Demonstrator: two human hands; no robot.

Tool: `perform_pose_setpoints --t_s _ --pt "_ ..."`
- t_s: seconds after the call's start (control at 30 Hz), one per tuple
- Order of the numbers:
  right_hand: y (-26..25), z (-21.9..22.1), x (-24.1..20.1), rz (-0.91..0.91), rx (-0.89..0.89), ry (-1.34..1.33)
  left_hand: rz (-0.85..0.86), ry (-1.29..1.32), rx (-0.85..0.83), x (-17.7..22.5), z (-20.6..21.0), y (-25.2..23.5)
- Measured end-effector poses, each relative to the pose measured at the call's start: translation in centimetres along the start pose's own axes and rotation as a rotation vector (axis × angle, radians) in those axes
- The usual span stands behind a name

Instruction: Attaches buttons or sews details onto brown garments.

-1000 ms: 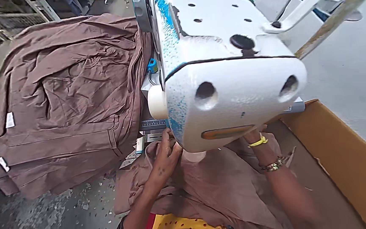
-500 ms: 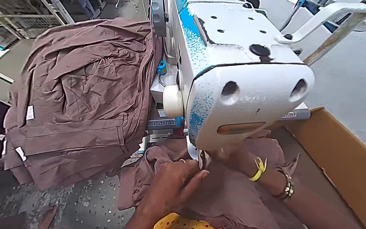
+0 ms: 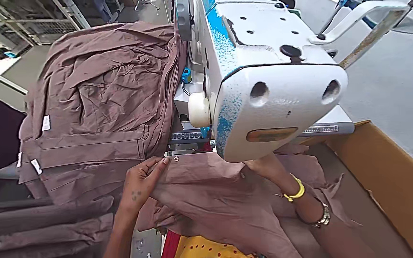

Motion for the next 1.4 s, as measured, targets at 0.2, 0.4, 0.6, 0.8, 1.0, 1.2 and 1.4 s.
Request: perform_pose_setpoints --t_s 0.2,0.4,0.6,0.8,1.0,1.2,1.4 --pt "0.9 -2.5 2.5 -0.011 0.020 -0.014 0.105 0.027 -0.003 2.4 1.2 -0.5" --pt "1.4 -4.5 4.8 0.005 0.139 0.352 0.172 -0.188 0.012 2.3 2.8 -1.2" --pt "-1.3 -6.2 7.5 0.027 0.299 0.678 0.338 -0.195 -0.104 4.2 6.0 -0.7" --pt "-3.8 -5.0 7.5 0.014 0.154 0.750 0.058 0.225 -0.284 7.5 8.8 -1.5" --pt "-1.2 -5.5 7.9 -0.042 0.380 0.557 0.027 0.378 -0.213 6.9 9.9 -1.4" --pt "0.3 -6.8 5.9 0.014 0.469 0.274 0.029 0.271 -0.202 6.9 9.6 -2.4" --pt "0.5 -3.6 1.0 -0.470 0.475 0.539 0.629 -0.012 -0.380 7.4 6.0 3.0"
Point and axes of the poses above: each hand's wrist, its own y-axis away from the middle knuckle, its own z-axis out of the palm, x = y × z, the point moved 2 cm from there along -y, towards the middle knuckle, and after that the axes turned 7 degrees about -x, right-handed, at the moved point
